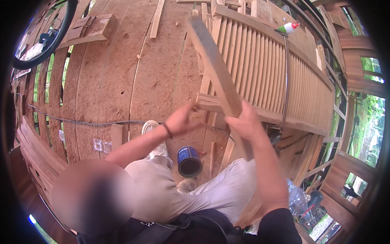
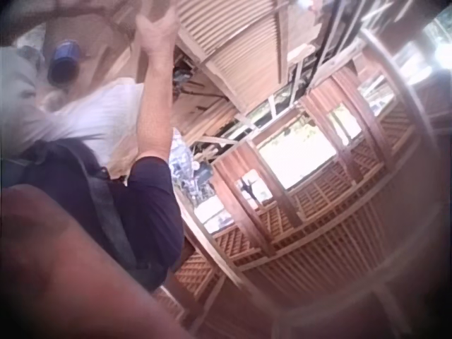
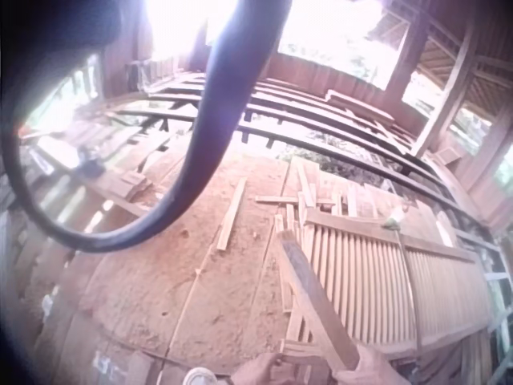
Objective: The person assembles a curved wooden slatted structure by positioning slats, aligning them with a frame, and securing them using a hammer and nails. They repeatedly adjust slat positions and tap them into place.
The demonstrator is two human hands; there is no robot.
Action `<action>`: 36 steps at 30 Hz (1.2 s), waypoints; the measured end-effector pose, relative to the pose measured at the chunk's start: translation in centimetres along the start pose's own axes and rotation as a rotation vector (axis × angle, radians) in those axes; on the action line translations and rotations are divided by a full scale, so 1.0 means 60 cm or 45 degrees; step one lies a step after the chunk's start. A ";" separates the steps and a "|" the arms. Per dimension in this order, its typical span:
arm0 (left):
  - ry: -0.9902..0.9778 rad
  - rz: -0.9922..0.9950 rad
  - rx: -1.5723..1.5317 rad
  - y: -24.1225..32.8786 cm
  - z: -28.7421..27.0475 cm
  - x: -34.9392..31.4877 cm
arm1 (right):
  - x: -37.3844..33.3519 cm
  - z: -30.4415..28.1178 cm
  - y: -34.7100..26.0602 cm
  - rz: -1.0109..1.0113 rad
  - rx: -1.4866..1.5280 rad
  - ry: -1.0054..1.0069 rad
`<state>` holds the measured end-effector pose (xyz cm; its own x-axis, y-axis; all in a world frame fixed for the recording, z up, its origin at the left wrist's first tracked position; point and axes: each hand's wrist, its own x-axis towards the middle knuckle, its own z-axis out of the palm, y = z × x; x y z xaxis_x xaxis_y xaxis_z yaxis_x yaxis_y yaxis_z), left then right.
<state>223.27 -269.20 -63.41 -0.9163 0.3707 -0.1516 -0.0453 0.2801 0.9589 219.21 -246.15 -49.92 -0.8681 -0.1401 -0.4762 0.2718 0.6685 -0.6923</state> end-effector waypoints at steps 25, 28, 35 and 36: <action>0.881 -0.911 1.305 -0.294 -0.259 0.278 | 0.033 -0.174 -0.146 0.643 -1.081 -0.660; 0.907 -0.894 1.329 -0.302 -0.271 0.265 | 0.057 -0.169 -0.155 0.595 -1.345 -0.594; 0.886 -0.867 1.295 -0.300 -0.261 0.277 | 0.037 -0.209 -0.097 0.141 -1.157 -0.173; 0.887 -0.873 1.301 -0.301 -0.262 0.276 | 0.037 -0.207 -0.098 0.152 -1.186 -0.207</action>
<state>202.68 -282.06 -79.48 -0.8500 -0.5215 -0.0743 -0.5267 0.8436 0.1050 210.54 -241.34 -40.16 -0.7684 -0.0863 -0.6342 -0.1465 0.9883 0.0430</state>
